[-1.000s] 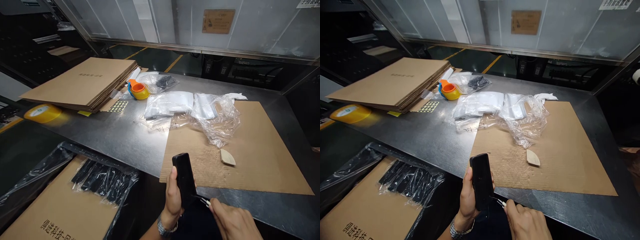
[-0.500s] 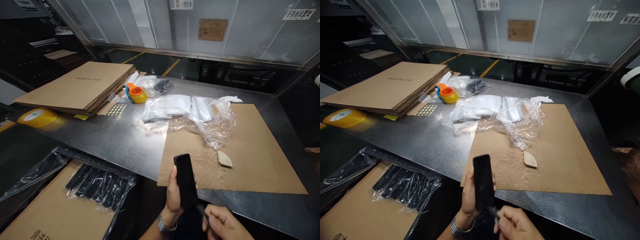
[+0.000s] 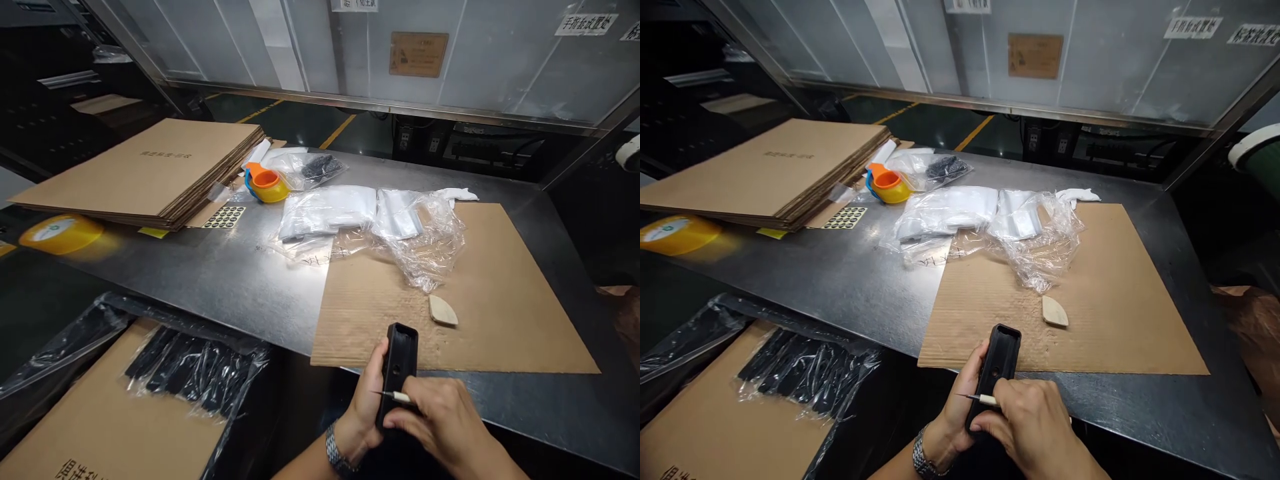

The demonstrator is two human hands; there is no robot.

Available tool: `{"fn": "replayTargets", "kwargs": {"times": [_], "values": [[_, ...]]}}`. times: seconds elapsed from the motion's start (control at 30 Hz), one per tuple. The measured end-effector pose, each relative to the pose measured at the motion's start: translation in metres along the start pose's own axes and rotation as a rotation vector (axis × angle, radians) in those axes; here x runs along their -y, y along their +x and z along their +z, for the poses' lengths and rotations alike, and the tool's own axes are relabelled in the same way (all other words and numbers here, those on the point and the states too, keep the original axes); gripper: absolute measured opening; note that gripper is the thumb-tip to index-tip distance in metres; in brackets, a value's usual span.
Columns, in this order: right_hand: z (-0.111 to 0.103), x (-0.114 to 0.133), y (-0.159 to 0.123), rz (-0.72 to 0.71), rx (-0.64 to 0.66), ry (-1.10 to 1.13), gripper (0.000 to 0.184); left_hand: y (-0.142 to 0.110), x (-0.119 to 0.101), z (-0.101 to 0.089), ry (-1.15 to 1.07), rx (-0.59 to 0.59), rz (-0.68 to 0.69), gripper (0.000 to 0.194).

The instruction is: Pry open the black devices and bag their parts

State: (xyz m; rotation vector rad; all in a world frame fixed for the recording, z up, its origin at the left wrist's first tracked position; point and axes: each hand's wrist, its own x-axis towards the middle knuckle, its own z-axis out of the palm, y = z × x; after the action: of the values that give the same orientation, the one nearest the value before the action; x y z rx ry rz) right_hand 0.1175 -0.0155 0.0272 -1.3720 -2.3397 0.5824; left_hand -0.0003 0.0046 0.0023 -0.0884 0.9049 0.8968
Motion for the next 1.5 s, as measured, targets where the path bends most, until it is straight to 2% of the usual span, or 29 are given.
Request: {"fn": "replayTargets", "kwargs": {"times": [0.1, 0.2, 0.3, 0.33, 0.43, 0.53, 0.63, 0.77, 0.93, 1.13, 1.27, 1.37, 1.43, 1.5], "values": [[0.0, -0.005, -0.001, 0.031, -0.002, 0.006, 0.053, -0.002, 0.003, -0.002, 0.045, -0.028, -0.018, 0.034], [-0.003, -0.015, 0.001, 0.067, -0.024, 0.018, 0.047, -0.004, 0.009, -0.004, 0.179, -0.012, -0.166, 0.054], [-0.009, -0.027, 0.005, 0.135, -0.029, 0.05, 0.026, -0.008, 0.014, -0.006, 0.291, 0.039, -0.232, 0.069], [-0.011, -0.03, 0.007, 0.159, -0.032, 0.075, 0.02, -0.009, 0.015, -0.007, 0.301, 0.059, -0.233, 0.07], [-0.019, -0.038, 0.013, 0.155, -0.06, 0.18, 0.03, -0.012, 0.015, -0.007, 0.341, 0.11, -0.244, 0.072], [-0.026, -0.041, 0.019, 0.078, -0.053, 0.295, 0.019, -0.014, 0.013, -0.005, 0.39, 0.14, -0.266, 0.074], [-0.028, -0.042, 0.024, 0.047, -0.002, 0.37, 0.028, -0.015, 0.013, -0.004, 0.421, 0.126, -0.27, 0.076], [-0.025, -0.044, 0.025, 0.094, 0.02, 0.43, 0.039, -0.012, 0.015, -0.006, 0.419, 0.132, -0.298, 0.075], [-0.025, -0.045, 0.021, 0.114, 0.091, 0.369, 0.018, -0.01, 0.016, -0.009, 0.378, 0.13, -0.316, 0.074], [-0.027, -0.048, 0.02, 0.055, 0.119, 0.353, 0.03, -0.01, 0.016, -0.011, 0.399, 0.111, -0.372, 0.077], [-0.026, -0.049, 0.02, 0.054, 0.16, 0.311, 0.019, -0.01, 0.016, -0.01, 0.412, 0.082, -0.415, 0.079], [-0.022, -0.052, 0.021, 0.102, 0.095, 0.376, 0.029, -0.012, 0.014, -0.007, 0.411, 0.07, -0.396, 0.077], [-0.019, -0.055, 0.021, 0.203, -0.03, 0.452, 0.036, -0.013, 0.012, -0.006, 0.404, 0.071, -0.368, 0.075], [-0.016, -0.056, 0.019, 0.342, -0.128, 0.5, 0.031, -0.012, 0.011, -0.007, 0.382, 0.066, -0.301, 0.071]]}}
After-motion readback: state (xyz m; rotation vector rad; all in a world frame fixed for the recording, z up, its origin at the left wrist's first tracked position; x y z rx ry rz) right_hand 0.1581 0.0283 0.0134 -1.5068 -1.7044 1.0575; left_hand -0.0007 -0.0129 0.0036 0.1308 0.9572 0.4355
